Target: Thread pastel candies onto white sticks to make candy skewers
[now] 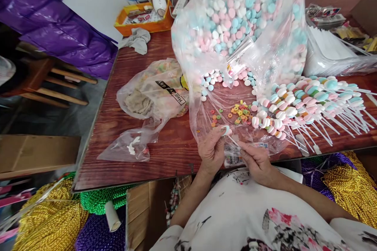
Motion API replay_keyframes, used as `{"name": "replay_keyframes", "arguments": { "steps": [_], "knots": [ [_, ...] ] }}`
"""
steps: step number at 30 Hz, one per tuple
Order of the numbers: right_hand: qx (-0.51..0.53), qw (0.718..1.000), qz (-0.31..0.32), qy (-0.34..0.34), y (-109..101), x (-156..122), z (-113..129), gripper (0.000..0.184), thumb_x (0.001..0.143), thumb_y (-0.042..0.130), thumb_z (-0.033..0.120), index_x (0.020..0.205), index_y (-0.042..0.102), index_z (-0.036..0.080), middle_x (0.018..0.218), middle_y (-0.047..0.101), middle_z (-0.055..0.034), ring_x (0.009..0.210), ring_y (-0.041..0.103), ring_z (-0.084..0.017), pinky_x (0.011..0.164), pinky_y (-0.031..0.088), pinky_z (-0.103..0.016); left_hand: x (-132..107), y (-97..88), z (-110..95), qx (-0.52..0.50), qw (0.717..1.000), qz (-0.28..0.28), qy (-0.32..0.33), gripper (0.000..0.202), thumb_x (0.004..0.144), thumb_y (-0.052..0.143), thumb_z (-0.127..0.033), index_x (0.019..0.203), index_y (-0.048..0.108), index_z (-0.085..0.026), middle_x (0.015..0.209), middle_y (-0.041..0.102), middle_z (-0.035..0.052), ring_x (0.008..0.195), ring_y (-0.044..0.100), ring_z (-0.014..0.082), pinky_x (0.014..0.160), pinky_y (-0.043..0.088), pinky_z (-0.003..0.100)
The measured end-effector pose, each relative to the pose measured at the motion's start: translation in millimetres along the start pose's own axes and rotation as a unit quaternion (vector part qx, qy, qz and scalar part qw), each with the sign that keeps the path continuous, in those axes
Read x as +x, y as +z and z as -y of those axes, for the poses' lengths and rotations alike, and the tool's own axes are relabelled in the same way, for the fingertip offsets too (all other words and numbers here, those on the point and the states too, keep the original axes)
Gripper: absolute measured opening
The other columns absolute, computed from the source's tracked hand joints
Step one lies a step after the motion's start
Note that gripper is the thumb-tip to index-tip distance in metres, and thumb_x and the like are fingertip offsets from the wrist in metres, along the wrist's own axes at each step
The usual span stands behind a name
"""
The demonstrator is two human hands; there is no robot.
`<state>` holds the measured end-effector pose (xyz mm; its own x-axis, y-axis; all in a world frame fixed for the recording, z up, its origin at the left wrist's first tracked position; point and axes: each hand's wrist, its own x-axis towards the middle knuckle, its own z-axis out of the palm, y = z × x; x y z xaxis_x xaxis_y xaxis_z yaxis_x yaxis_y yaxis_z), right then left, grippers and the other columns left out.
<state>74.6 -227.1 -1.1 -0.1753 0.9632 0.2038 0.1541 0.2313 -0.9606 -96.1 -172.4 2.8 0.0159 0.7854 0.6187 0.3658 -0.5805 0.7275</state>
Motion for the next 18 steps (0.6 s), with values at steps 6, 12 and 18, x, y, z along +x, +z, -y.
{"name": "replay_keyframes", "arguments": {
  "steps": [6, 12, 18],
  "knots": [
    [0.024, 0.999, -0.018, 0.021, 3, -1, 0, 0.03, 0.098, 0.044, 0.022, 0.12, 0.064, 0.018, 0.058, 0.042, 0.006, 0.047, 0.035, -0.008, 0.048, 0.035, -0.023, -10, 9.4, -4, 0.024, 0.995, 0.084, 0.039, 0.042, 0.09, 0.056, -0.007, 0.127, 0.064, -0.025, 0.114, 0.074, 0.0063, 0.109, 0.069, 0.0173, 0.098, 0.056, 0.034],
    [0.028, 0.989, -0.061, 0.13, -19, 11, -13, 0.024, 0.097, 0.049, 0.034, 0.083, 0.061, 0.02, 0.054, 0.041, 0.0064, 0.047, 0.036, -0.009, 0.047, 0.032, -0.024, -15, 19.5, 1, -0.03, 0.981, 0.191, 0.03, 0.042, 0.094, 0.048, -0.011, 0.133, 0.059, -0.022, 0.116, 0.073, 0.0102, 0.108, 0.069, 0.0178, 0.092, 0.057, 0.032],
    [-0.009, 0.985, -0.07, 0.16, -50, 13, -27, 0.03, 0.096, 0.048, 0.037, 0.072, 0.052, 0.021, 0.053, 0.042, 0.0059, 0.048, 0.037, -0.01, 0.048, 0.031, -0.024, 41, -22.3, 40, 0.188, 0.96, 0.16, -0.132, 0.029, 0.09, 0.055, -0.021, 0.114, 0.071, -0.016, 0.086, 0.074, 0.0056, 0.073, 0.067, 0.0151, 0.072, 0.054, 0.028]
  ]
}}
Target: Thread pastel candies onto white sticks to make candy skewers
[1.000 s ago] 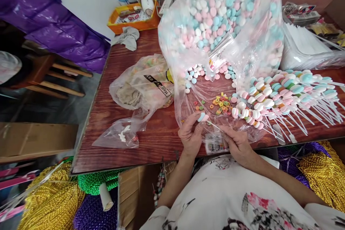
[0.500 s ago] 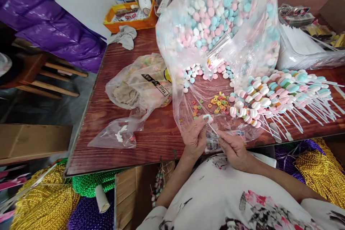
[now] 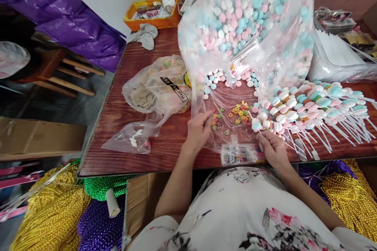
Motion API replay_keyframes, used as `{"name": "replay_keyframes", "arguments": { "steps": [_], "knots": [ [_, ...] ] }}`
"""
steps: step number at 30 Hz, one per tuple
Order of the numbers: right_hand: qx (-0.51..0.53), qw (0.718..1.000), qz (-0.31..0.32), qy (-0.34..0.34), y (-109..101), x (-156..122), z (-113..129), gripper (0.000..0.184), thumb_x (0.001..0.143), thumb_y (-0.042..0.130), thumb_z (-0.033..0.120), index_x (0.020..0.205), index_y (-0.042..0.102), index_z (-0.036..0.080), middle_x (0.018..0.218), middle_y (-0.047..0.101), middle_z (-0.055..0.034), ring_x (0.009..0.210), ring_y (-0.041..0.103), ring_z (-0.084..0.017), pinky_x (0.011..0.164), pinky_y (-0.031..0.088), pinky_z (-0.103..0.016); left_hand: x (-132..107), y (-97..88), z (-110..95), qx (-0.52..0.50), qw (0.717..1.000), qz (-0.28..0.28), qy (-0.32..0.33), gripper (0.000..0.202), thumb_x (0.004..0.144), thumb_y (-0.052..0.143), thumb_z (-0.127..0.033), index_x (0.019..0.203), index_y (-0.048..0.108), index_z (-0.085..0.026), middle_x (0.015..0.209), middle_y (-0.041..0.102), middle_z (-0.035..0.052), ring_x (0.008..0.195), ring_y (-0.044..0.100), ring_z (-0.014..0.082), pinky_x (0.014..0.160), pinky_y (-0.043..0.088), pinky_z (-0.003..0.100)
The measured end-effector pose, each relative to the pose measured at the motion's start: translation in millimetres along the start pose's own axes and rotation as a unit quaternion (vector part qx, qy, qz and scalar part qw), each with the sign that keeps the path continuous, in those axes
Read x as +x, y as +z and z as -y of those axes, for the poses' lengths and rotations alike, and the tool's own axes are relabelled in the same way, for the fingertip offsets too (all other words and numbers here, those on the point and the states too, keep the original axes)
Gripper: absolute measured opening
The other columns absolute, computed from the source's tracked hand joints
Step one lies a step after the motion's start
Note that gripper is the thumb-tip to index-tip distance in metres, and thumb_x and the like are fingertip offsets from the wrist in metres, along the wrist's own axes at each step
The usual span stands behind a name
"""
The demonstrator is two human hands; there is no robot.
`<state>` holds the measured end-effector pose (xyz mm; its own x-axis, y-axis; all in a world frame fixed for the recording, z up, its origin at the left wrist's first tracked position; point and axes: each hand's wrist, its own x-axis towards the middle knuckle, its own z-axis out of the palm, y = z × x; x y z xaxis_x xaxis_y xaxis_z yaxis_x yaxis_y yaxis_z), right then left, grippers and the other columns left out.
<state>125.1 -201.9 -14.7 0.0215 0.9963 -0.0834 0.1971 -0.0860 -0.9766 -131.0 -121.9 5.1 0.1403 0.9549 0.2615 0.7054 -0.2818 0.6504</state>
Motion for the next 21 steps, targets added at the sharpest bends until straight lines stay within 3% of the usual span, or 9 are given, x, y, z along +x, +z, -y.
{"name": "replay_keyframes", "arguments": {
  "steps": [3, 7, 12, 17, 21],
  "knots": [
    [-0.087, 0.995, 0.034, -0.029, -4, -4, -3, 0.024, 0.095, 0.048, 0.035, 0.081, 0.059, 0.019, 0.057, 0.047, 0.0043, 0.052, 0.041, -0.011, 0.053, 0.034, -0.025, 19, -16.6, 9, 0.046, 0.996, 0.073, 0.012, 0.024, 0.085, 0.057, -0.019, 0.098, 0.077, -0.016, 0.082, 0.073, 0.0065, 0.072, 0.065, 0.0167, 0.071, 0.05, 0.028],
    [-0.122, 0.991, 0.034, -0.04, -10, -6, -5, 0.027, 0.096, 0.048, 0.034, 0.075, 0.057, 0.02, 0.058, 0.046, 0.0031, 0.054, 0.04, -0.012, 0.053, 0.034, -0.026, 19, -16.8, -5, -0.055, 0.996, 0.075, -0.004, 0.019, 0.084, 0.059, -0.022, 0.087, 0.077, -0.017, 0.079, 0.074, 0.0058, 0.071, 0.066, 0.0167, 0.069, 0.049, 0.027],
    [-0.051, 0.999, 0.002, -0.009, -13, -8, -9, 0.027, 0.098, 0.045, 0.037, 0.078, 0.055, 0.02, 0.056, 0.047, 0.0042, 0.051, 0.041, -0.011, 0.051, 0.035, -0.025, 20, 15.0, -31, -0.14, 0.98, 0.139, 0.027, 0.016, 0.084, 0.059, -0.019, 0.08, 0.074, -0.017, 0.075, 0.071, 0.004, 0.069, 0.064, 0.0155, 0.068, 0.048, 0.027],
    [-0.049, 0.999, 0.004, 0.008, -12, -11, -10, 0.031, 0.097, 0.046, 0.038, 0.073, 0.051, 0.021, 0.055, 0.046, 0.005, 0.05, 0.04, -0.011, 0.051, 0.035, -0.025, 39, 49.9, -44, -0.026, 0.977, 0.193, 0.085, 0.015, 0.08, 0.057, -0.011, 0.077, 0.071, -0.017, 0.083, 0.067, 0.0065, 0.08, 0.061, 0.0201, 0.077, 0.048, 0.033],
    [-0.05, 0.999, 0.002, 0.006, -12, -13, -11, 0.029, 0.097, 0.045, 0.037, 0.075, 0.052, 0.021, 0.053, 0.047, 0.0049, 0.048, 0.04, -0.011, 0.049, 0.034, -0.025, 39, 57.5, -45, 0.073, 0.963, 0.232, 0.12, 0.019, 0.081, 0.051, -0.007, 0.08, 0.067, -0.016, 0.086, 0.063, 0.0092, 0.083, 0.059, 0.0221, 0.077, 0.049, 0.035]
  ]
}}
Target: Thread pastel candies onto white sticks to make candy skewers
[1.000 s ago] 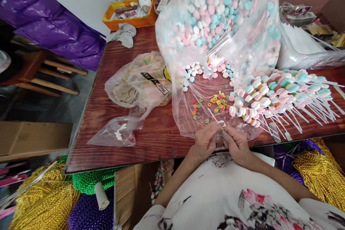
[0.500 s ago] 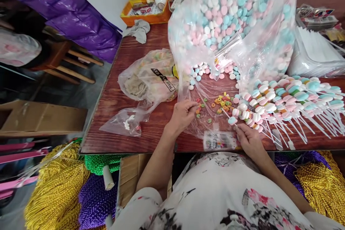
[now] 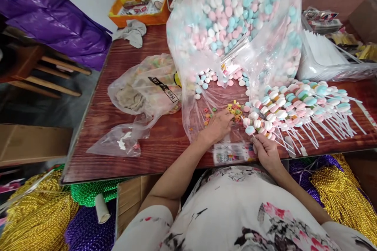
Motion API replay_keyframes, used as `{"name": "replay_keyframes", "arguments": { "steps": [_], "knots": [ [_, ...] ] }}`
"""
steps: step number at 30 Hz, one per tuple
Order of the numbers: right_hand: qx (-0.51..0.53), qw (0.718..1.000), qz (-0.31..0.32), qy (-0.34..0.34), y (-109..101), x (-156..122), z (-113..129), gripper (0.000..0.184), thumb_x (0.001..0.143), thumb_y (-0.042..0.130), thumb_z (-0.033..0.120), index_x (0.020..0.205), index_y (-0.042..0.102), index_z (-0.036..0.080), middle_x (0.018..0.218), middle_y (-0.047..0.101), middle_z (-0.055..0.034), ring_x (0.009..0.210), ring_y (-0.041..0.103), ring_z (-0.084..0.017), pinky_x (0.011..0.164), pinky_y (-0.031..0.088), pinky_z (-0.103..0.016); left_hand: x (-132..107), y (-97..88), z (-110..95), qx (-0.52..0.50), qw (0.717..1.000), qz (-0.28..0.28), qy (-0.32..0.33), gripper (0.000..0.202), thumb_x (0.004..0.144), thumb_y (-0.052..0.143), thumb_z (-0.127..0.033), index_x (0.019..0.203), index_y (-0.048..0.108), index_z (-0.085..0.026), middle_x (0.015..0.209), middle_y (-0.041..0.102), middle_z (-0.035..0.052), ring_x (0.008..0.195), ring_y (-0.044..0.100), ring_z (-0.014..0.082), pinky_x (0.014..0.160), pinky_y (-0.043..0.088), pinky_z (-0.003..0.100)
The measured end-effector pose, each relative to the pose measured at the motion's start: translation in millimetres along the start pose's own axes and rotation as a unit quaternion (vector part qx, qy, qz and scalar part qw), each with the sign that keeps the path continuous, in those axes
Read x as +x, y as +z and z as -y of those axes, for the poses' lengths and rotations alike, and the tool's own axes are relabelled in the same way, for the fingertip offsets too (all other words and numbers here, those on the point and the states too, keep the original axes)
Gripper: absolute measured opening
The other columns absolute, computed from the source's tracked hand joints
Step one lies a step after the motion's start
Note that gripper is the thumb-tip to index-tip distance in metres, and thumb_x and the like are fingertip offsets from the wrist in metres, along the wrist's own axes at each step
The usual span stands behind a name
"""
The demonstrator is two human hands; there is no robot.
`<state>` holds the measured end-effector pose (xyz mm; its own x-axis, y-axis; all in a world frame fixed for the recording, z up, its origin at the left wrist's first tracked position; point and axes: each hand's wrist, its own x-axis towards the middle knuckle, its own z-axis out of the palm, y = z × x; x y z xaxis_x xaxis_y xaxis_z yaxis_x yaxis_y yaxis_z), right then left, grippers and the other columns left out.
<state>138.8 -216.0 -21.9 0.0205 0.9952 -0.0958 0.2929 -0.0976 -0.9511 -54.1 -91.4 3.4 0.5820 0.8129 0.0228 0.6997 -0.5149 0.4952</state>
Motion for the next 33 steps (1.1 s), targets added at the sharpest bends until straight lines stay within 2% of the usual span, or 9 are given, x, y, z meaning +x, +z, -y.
{"name": "replay_keyframes", "arguments": {
  "steps": [5, 7, 9, 11, 14, 16, 20, 27, 33],
  "knots": [
    [-0.045, 0.999, 0.003, -0.029, 0, -1, 1, 0.028, 0.098, 0.044, 0.034, 0.074, 0.051, 0.021, 0.054, 0.047, 0.0043, 0.051, 0.042, -0.012, 0.052, 0.035, -0.025, -13, 7.9, 0, 0.013, 0.998, -0.05, 0.023, 0.015, 0.075, 0.055, -0.006, 0.079, 0.066, -0.015, 0.093, 0.065, 0.0118, 0.095, 0.058, 0.026, 0.086, 0.049, 0.041],
    [-0.086, 0.994, 0.007, -0.061, 0, -1, 2, 0.027, 0.097, 0.044, 0.031, 0.074, 0.052, 0.021, 0.056, 0.047, 0.0039, 0.052, 0.043, -0.012, 0.054, 0.034, -0.025, -18, 9.6, 2, -0.065, 0.995, -0.073, 0.035, 0.017, 0.075, 0.055, -0.005, 0.077, 0.067, -0.016, 0.088, 0.067, 0.0088, 0.09, 0.06, 0.0226, 0.087, 0.05, 0.039],
    [-0.126, 0.987, 0.013, -0.099, 0, -1, 4, 0.026, 0.097, 0.044, 0.027, 0.073, 0.052, 0.021, 0.057, 0.048, 0.0035, 0.052, 0.043, -0.012, 0.054, 0.033, -0.026, -22, 8.0, 5, -0.189, 0.975, -0.116, -0.007, 0.014, 0.077, 0.058, -0.009, 0.078, 0.069, -0.016, 0.08, 0.07, 0.0052, 0.078, 0.063, 0.0176, 0.079, 0.052, 0.034],
    [-0.149, 0.98, 0.023, -0.13, 1, 0, 8, 0.025, 0.096, 0.043, 0.025, 0.074, 0.053, 0.021, 0.058, 0.049, 0.0031, 0.052, 0.044, -0.012, 0.054, 0.032, -0.026, -26, 2.6, 7, -0.335, 0.919, -0.178, -0.103, 0.007, 0.077, 0.066, -0.019, 0.081, 0.071, -0.016, 0.072, 0.07, 0.0023, 0.061, 0.061, 0.0128, 0.062, 0.052, 0.027],
    [-0.156, 0.975, 0.037, -0.151, 6, 5, 17, 0.023, 0.096, 0.041, 0.023, 0.078, 0.055, 0.02, 0.059, 0.051, 0.0021, 0.051, 0.044, -0.013, 0.054, 0.032, -0.026, -29, -10.1, 6, -0.495, 0.812, -0.216, -0.221, 0.021, 0.067, 0.078, -0.028, 0.081, 0.073, -0.013, 0.063, 0.068, -0.0002, 0.045, 0.057, 0.0098, 0.046, 0.048, 0.022],
    [-0.171, 0.972, 0.042, -0.159, 9, 10, 24, 0.023, 0.096, 0.041, 0.021, 0.078, 0.056, 0.02, 0.061, 0.053, 0.0012, 0.053, 0.045, -0.013, 0.056, 0.032, -0.027, -31, -18.4, 2, -0.536, 0.782, -0.203, -0.246, 0.025, 0.062, 0.081, -0.028, 0.081, 0.074, -0.013, 0.063, 0.069, 0.0005, 0.048, 0.062, 0.0115, 0.048, 0.052, 0.023],
    [-0.238, 0.959, 0.043, -0.151, 16, 22, 34, 0.024, 0.095, 0.04, 0.021, 0.076, 0.055, 0.02, 0.062, 0.054, -0.0002, 0.055, 0.045, -0.015, 0.057, 0.03, -0.027, -38, -26.0, -8, -0.557, 0.773, -0.185, -0.243, 0.027, 0.065, 0.08, -0.027, 0.087, 0.076, -0.012, 0.064, 0.072, 0.0025, 0.05, 0.065, 0.0122, 0.049, 0.054, 0.021],
    [-0.275, 0.947, 0.038, -0.163, 20, 25, 31, 0.027, 0.094, 0.039, 0.019, 0.073, 0.055, 0.02, 0.063, 0.058, -0.0019, 0.056, 0.046, -0.014, 0.057, 0.029, -0.027, -51, -14.7, -9, -0.585, 0.742, -0.205, -0.257, 0.024, 0.065, 0.078, -0.026, 0.086, 0.076, -0.013, 0.056, 0.069, 0.0003, 0.033, 0.046, 0.0047, 0.034, 0.037, 0.017],
    [-0.271, 0.949, 0.032, -0.157, 20, 24, 32, 0.025, 0.093, 0.04, 0.017, 0.073, 0.054, 0.02, 0.061, 0.056, -0.0004, 0.054, 0.044, -0.014, 0.056, 0.029, -0.027, -48, -15.5, -8, -0.649, 0.697, -0.204, -0.229, 0.023, 0.064, 0.081, -0.03, 0.078, 0.074, -0.013, 0.057, 0.07, 0.0029, 0.042, 0.056, 0.0085, 0.037, 0.041, 0.017]
  ]
}}
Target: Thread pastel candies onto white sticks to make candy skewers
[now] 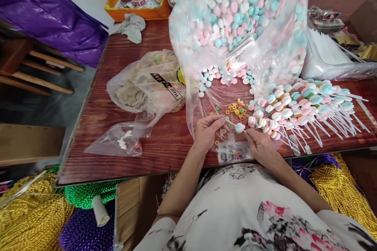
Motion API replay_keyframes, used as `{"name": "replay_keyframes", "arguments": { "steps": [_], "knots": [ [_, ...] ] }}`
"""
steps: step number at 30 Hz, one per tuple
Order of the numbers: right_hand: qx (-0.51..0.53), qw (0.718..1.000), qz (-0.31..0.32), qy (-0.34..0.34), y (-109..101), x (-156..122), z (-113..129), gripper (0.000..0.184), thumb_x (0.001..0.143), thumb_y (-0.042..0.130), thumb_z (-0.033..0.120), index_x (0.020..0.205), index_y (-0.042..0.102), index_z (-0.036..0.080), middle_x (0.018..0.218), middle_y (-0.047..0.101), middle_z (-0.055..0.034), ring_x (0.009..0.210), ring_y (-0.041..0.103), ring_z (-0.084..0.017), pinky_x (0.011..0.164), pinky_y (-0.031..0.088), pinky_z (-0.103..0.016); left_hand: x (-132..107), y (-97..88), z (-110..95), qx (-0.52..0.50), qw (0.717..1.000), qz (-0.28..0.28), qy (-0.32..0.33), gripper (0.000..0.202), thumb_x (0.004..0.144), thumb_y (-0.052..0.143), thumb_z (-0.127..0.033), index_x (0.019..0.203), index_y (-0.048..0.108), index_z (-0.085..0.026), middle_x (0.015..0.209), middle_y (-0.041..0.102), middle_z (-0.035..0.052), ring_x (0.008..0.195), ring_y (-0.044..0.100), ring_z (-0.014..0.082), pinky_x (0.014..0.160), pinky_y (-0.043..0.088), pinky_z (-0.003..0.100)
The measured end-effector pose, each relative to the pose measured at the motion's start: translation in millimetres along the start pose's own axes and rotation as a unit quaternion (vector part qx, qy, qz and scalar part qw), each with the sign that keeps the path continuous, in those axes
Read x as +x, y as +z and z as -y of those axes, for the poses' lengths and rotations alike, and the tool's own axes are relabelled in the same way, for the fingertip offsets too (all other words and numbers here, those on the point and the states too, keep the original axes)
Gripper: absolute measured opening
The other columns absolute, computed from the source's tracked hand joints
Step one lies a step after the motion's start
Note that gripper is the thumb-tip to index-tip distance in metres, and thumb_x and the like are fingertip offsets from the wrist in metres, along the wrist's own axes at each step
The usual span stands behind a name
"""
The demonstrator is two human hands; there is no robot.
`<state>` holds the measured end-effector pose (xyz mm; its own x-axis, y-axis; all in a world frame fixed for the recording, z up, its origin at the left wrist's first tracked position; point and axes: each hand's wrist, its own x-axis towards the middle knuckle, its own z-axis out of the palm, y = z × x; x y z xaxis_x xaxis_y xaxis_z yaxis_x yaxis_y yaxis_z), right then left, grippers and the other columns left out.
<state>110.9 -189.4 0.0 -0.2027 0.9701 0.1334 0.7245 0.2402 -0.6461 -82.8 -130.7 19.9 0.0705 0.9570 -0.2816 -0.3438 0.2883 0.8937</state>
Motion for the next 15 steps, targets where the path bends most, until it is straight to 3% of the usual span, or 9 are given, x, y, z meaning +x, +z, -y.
{"name": "replay_keyframes", "arguments": {
  "steps": [5, 9, 15],
  "knots": [
    [0.024, 1.0, -0.008, -0.012, 0, 0, 2, 0.023, 0.092, 0.041, 0.016, 0.073, 0.054, 0.021, 0.061, 0.055, 0.0002, 0.054, 0.043, -0.014, 0.057, 0.03, -0.027, 2, -3.7, 0, -0.064, 0.998, 0.0, -0.024, 0.025, 0.057, 0.086, -0.028, 0.073, 0.073, -0.014, 0.054, 0.066, 0.0013, 0.044, 0.056, 0.008, 0.037, 0.038, 0.015],
    [0.023, 1.0, -0.004, -0.018, 2, -1, 1, 0.022, 0.091, 0.042, 0.014, 0.073, 0.054, 0.02, 0.062, 0.056, -0.0002, 0.055, 0.044, -0.014, 0.057, 0.03, -0.027, -1, -6.0, 3, -0.098, 0.995, -0.009, -0.014, 0.032, 0.054, 0.087, -0.022, 0.083, 0.075, -0.016, 0.068, 0.069, 0.0005, 0.051, 0.06, 0.0071, 0.038, 0.038, 0.013],
    [0.022, 0.998, -0.004, -0.052, 1, -8, -1, 0.023, 0.091, 0.041, 0.012, 0.078, 0.059, 0.019, 0.065, 0.06, -0.0022, 0.057, 0.05, -0.015, 0.058, 0.035, -0.027, -8, -6.3, 4, -0.014, 0.998, 0.011, 0.058, 0.05, 0.059, 0.086, -0.019, 0.107, 0.072, -0.021, 0.072, 0.068, -0.0039, 0.054, 0.061, 0.006, 0.048, 0.05, 0.016]
  ]
}}
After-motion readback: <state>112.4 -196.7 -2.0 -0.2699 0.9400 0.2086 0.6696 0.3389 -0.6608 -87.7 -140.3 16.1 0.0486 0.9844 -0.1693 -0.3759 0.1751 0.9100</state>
